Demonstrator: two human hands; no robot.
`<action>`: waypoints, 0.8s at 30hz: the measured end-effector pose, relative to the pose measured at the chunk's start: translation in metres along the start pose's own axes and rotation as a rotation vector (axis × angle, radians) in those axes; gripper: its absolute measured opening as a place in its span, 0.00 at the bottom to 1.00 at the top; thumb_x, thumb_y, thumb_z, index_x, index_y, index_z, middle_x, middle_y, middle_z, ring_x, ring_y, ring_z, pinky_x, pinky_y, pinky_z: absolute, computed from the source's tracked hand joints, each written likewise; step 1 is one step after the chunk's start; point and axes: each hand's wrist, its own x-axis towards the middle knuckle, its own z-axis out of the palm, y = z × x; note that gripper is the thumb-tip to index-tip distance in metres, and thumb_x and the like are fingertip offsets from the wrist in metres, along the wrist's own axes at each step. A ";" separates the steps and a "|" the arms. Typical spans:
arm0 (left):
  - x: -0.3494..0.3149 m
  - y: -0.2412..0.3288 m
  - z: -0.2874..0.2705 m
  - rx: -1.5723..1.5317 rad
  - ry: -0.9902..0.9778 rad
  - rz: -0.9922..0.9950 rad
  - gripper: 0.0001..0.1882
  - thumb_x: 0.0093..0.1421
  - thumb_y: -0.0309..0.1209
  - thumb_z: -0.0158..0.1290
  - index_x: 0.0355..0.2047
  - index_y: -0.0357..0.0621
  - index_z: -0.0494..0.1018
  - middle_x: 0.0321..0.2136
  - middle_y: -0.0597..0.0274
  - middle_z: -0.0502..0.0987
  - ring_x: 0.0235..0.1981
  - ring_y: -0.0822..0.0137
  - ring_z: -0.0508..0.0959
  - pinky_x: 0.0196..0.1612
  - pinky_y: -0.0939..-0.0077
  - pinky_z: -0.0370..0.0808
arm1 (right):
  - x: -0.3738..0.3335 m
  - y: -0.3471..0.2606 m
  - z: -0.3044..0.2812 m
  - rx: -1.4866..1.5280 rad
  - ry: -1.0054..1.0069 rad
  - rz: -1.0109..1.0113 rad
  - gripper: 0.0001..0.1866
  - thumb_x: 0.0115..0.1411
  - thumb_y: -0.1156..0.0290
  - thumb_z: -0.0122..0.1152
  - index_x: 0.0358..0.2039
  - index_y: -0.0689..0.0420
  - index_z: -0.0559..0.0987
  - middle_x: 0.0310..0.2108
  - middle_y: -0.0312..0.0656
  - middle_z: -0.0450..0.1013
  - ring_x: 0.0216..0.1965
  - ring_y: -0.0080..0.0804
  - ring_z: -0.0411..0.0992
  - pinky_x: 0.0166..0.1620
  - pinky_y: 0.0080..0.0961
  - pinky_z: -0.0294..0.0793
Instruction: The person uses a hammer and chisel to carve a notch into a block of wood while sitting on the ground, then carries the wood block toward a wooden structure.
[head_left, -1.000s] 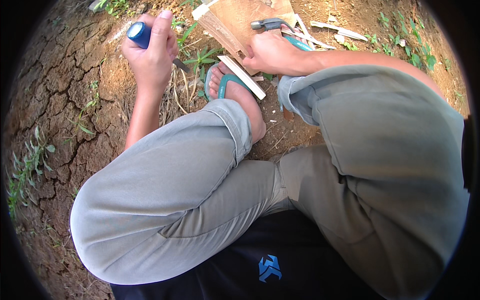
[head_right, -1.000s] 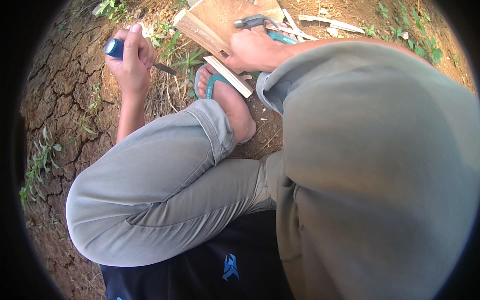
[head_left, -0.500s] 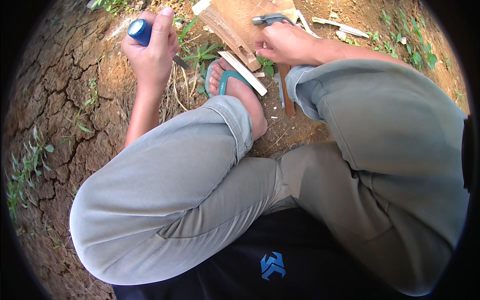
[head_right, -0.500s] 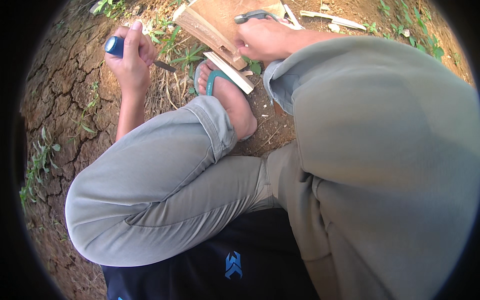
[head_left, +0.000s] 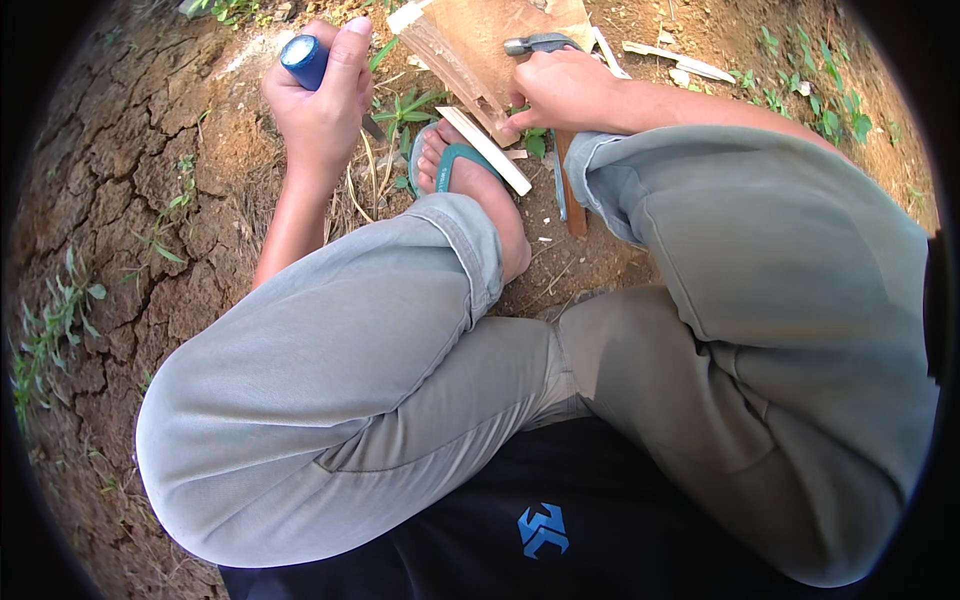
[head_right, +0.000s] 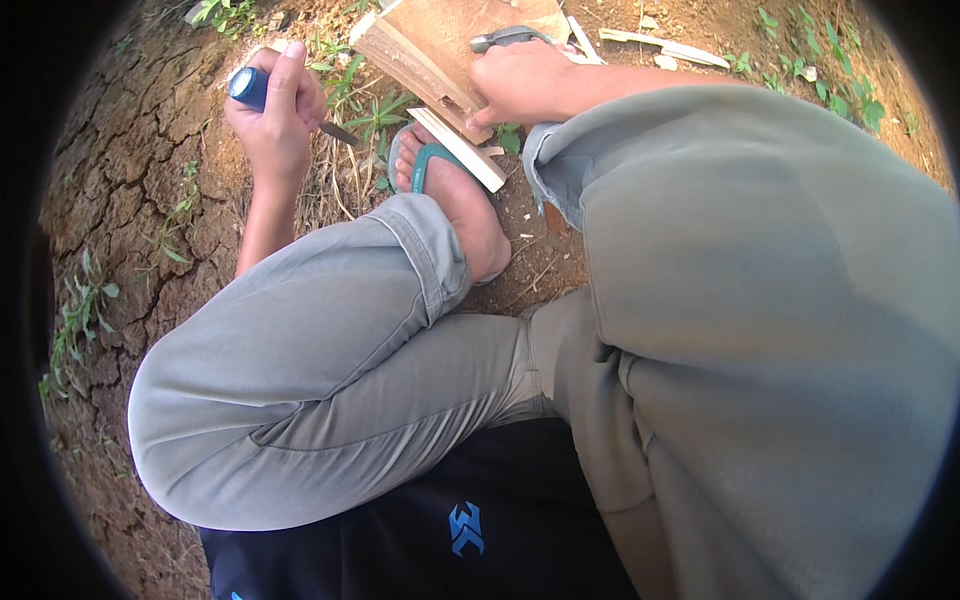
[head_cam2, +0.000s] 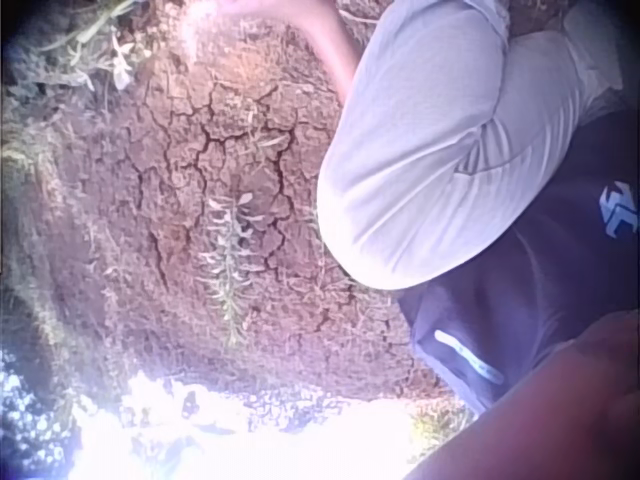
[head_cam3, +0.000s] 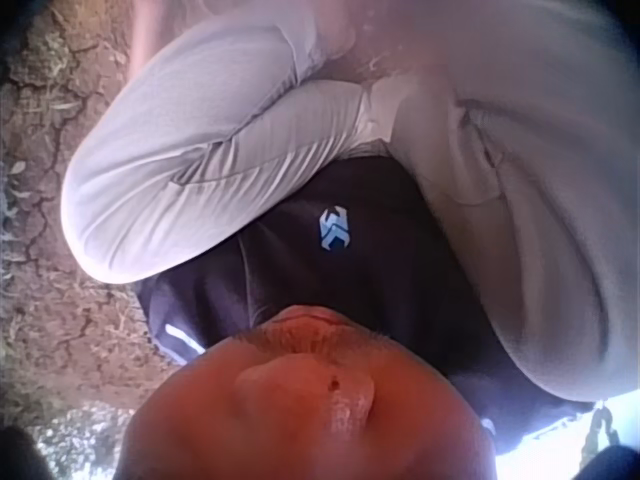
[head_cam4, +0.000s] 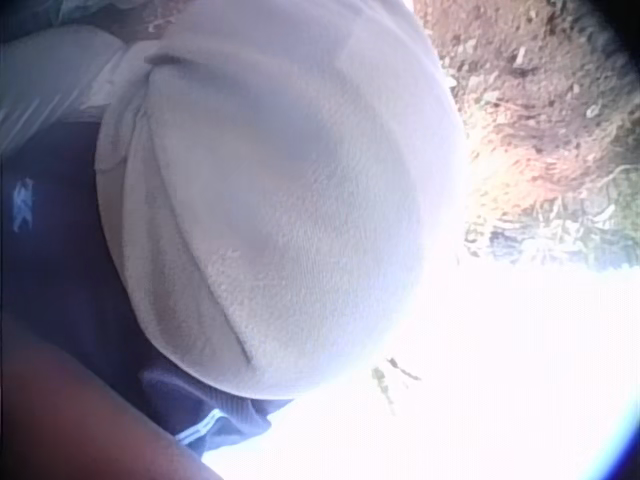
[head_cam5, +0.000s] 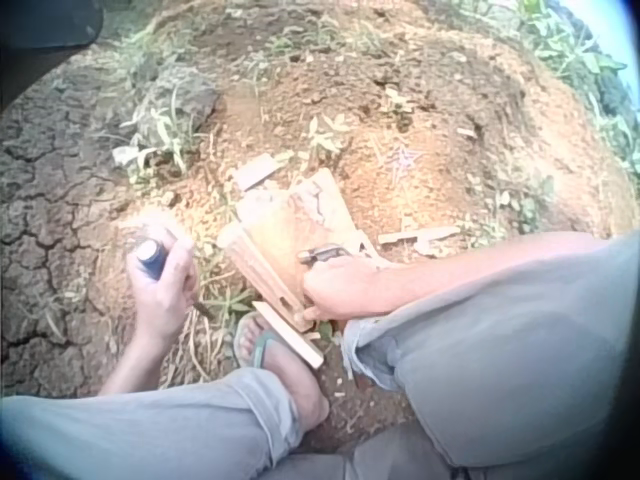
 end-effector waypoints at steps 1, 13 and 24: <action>0.001 -0.002 0.001 -0.034 -0.012 -0.008 0.18 0.68 0.31 0.60 0.21 0.45 0.69 0.14 0.71 0.68 0.13 0.81 0.66 0.16 0.81 0.60 | 0.004 0.004 0.007 -0.041 0.070 -0.065 0.18 0.59 0.51 0.68 0.36 0.53 0.86 0.26 0.48 0.80 0.35 0.45 0.82 0.41 0.45 0.80; 0.000 0.005 0.033 -0.144 -0.087 -0.025 0.20 0.72 0.33 0.50 0.22 0.44 0.62 0.11 0.68 0.59 0.10 0.75 0.59 0.14 0.76 0.55 | -0.031 0.023 -0.004 0.072 0.426 0.055 0.26 0.62 0.43 0.62 0.28 0.56 0.84 0.22 0.50 0.76 0.28 0.50 0.79 0.35 0.42 0.79; 0.008 -0.009 0.052 -0.311 -0.067 0.025 0.17 0.71 0.32 0.51 0.24 0.44 0.63 0.11 0.66 0.60 0.10 0.74 0.60 0.15 0.75 0.58 | -0.017 0.044 0.038 0.287 0.035 0.286 0.27 0.51 0.44 0.73 0.21 0.61 0.84 0.20 0.46 0.79 0.27 0.37 0.80 0.35 0.36 0.79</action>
